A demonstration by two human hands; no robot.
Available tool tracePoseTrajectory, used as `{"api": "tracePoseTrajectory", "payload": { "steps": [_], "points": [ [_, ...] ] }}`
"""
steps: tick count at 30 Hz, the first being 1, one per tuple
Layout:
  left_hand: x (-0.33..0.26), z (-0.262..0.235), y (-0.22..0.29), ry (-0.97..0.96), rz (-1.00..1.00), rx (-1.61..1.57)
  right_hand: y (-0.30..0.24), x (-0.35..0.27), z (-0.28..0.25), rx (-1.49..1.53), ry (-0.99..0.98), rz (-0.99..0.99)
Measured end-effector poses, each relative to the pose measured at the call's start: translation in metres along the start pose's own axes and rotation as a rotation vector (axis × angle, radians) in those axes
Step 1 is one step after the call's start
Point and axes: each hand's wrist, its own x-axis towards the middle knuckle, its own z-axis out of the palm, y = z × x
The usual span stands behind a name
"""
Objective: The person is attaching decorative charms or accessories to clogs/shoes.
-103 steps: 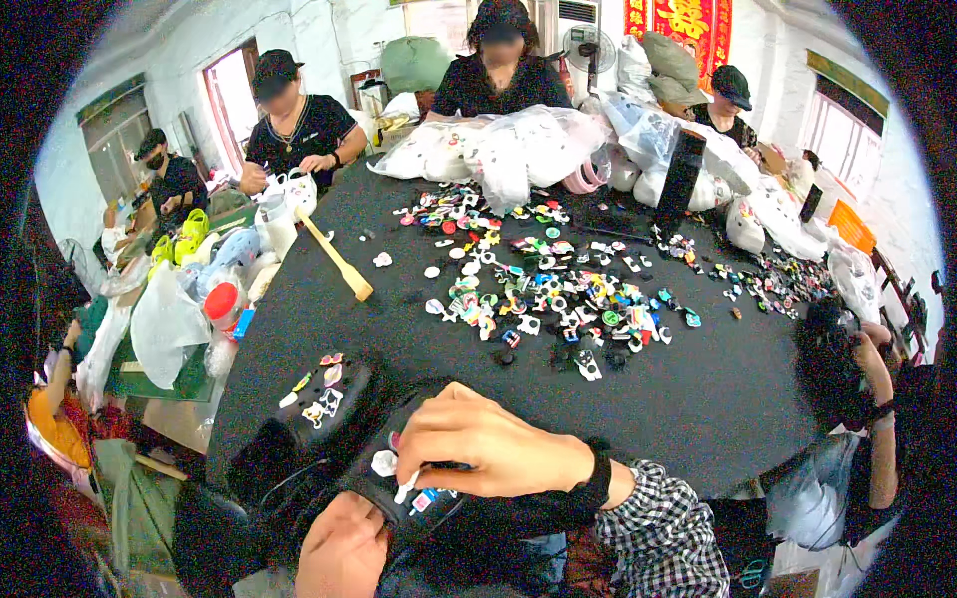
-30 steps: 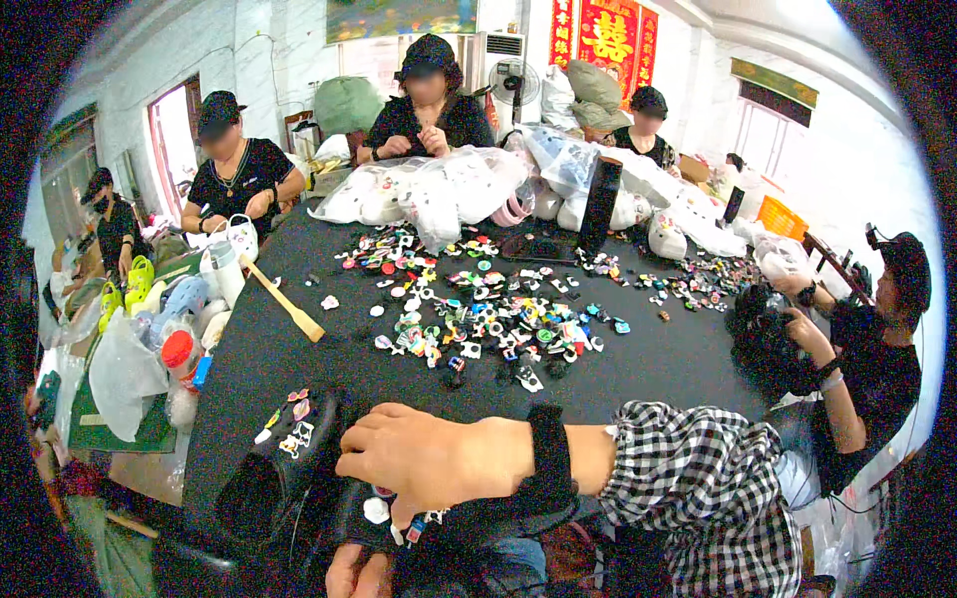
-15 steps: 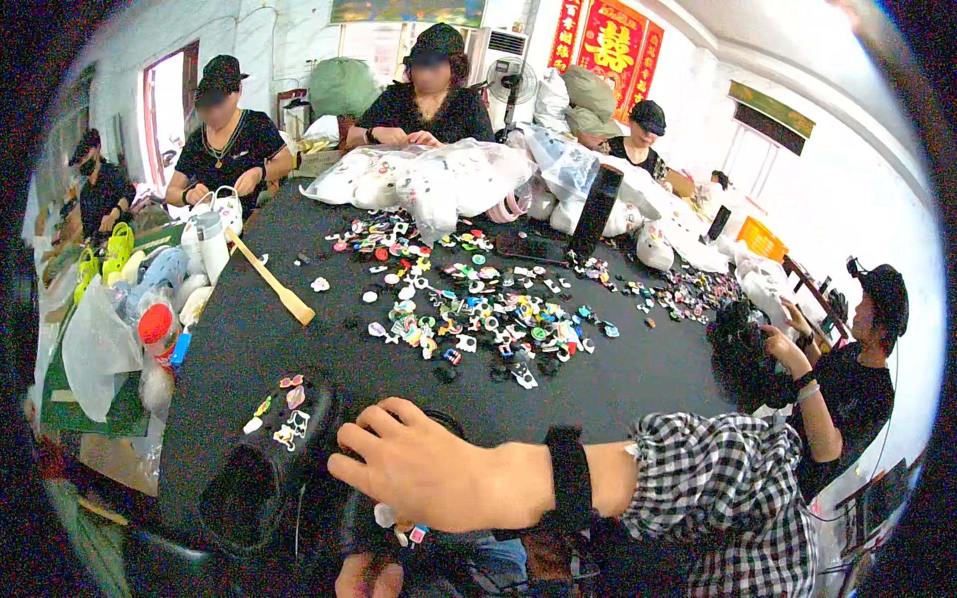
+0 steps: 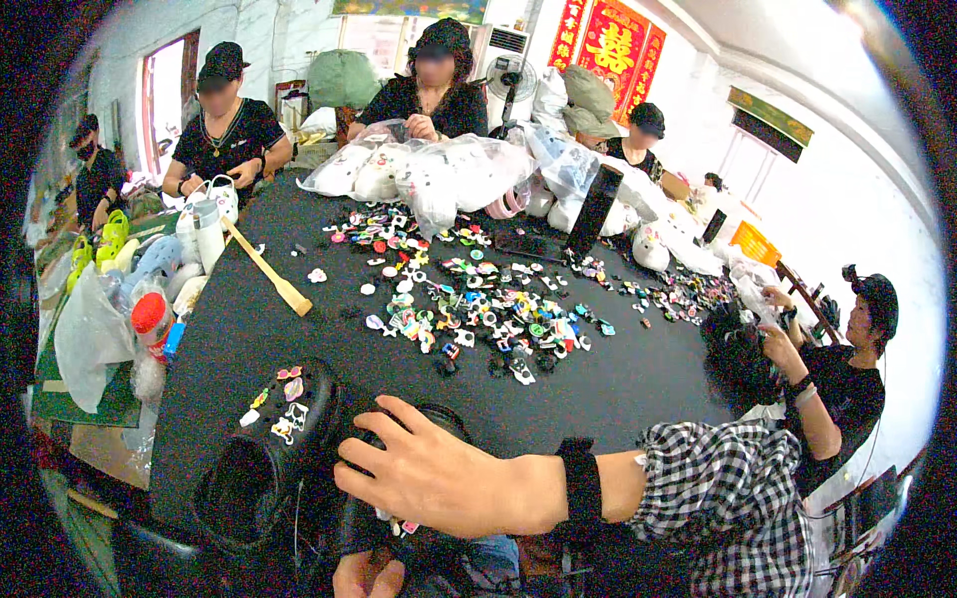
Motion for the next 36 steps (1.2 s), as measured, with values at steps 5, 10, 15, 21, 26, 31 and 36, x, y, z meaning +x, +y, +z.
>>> {"api": "tracePoseTrajectory", "payload": {
  "steps": [5,10,15,21,26,31,36],
  "points": [
    [-0.004,-0.006,0.001,-0.033,0.091,0.106,0.006,-0.007,-0.004,0.196,-0.015,0.001],
    [-0.007,-0.007,0.011,-0.186,0.071,-0.100,0.032,-0.017,0.003,0.396,-0.024,-0.042],
    [0.000,-0.011,0.018,-0.191,-0.025,-0.329,0.053,-0.025,0.007,0.564,0.035,-0.063],
    [0.000,-0.011,0.018,-0.058,-0.125,-0.487,0.104,-0.033,0.005,0.677,0.298,0.281],
    [0.004,-0.005,0.023,-0.129,-0.085,-0.482,0.183,-0.104,0.032,0.536,0.702,0.787],
    [0.006,0.000,0.029,-0.100,-0.037,-0.557,0.227,-0.146,0.049,0.372,0.807,1.022],
    [0.020,0.018,0.040,-0.101,0.004,-0.663,0.240,-0.158,0.079,0.184,0.716,1.048]
  ]
}}
